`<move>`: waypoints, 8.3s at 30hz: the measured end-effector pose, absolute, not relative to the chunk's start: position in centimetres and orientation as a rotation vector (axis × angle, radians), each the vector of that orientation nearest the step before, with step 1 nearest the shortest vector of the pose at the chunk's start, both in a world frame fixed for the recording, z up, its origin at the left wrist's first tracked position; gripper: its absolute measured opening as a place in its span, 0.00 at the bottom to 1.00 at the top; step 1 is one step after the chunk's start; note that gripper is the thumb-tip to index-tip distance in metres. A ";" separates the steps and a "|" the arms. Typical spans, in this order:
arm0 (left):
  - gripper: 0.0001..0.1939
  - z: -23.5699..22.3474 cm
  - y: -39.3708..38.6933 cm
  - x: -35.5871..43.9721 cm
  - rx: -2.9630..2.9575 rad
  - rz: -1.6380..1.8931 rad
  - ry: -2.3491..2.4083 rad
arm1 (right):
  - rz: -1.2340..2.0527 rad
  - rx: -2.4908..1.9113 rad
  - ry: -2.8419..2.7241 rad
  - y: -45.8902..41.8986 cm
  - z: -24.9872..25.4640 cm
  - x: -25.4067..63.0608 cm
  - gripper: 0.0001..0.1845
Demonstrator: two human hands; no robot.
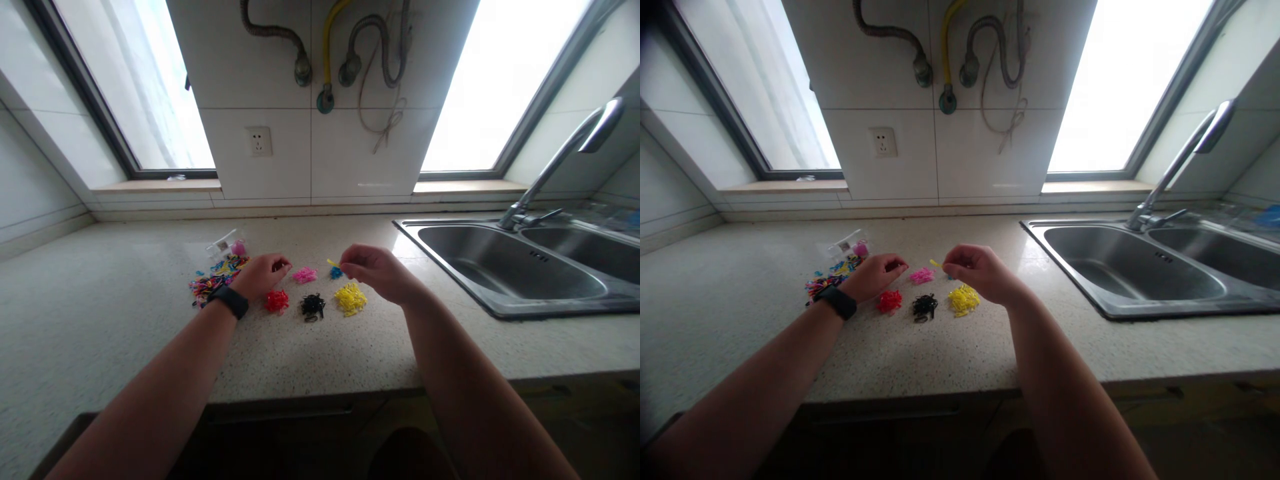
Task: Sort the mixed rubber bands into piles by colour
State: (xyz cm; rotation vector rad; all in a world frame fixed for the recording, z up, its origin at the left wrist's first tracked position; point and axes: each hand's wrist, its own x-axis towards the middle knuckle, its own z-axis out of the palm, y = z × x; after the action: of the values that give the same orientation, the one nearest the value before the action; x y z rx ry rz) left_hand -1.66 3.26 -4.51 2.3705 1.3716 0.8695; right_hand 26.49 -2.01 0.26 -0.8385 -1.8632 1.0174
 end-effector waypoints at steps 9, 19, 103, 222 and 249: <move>0.15 -4.3 3.2 -2.1 2.398 0.845 1.375 | 0.434 -1.446 -2.373 -0.6 -0.5 29.5 0.08; 0.15 -4.1 3.1 -2.1 2.407 0.833 1.402 | 0.515 -1.566 -2.480 -0.2 -1.0 30.8 0.10; 0.10 -4.7 5.6 -7.6 2.499 0.665 1.769 | 0.267 -1.320 -2.340 -0.8 -0.9 28.0 0.20; 0.20 -3.8 5.4 -6.0 1.658 1.530 1.234 | 0.278 -1.279 -2.338 -0.9 -1.3 26.4 0.15; 0.19 -4.2 6.8 -7.6 1.632 1.694 1.354 | -0.042 -1.499 -2.723 7.2 0.0 9.2 0.20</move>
State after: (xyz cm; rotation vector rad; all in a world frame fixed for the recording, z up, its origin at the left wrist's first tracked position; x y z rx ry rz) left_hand -7.64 6.83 -4.25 1.6317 1.3537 1.6943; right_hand 9.23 7.16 -0.03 -1.4995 -2.7228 -0.0422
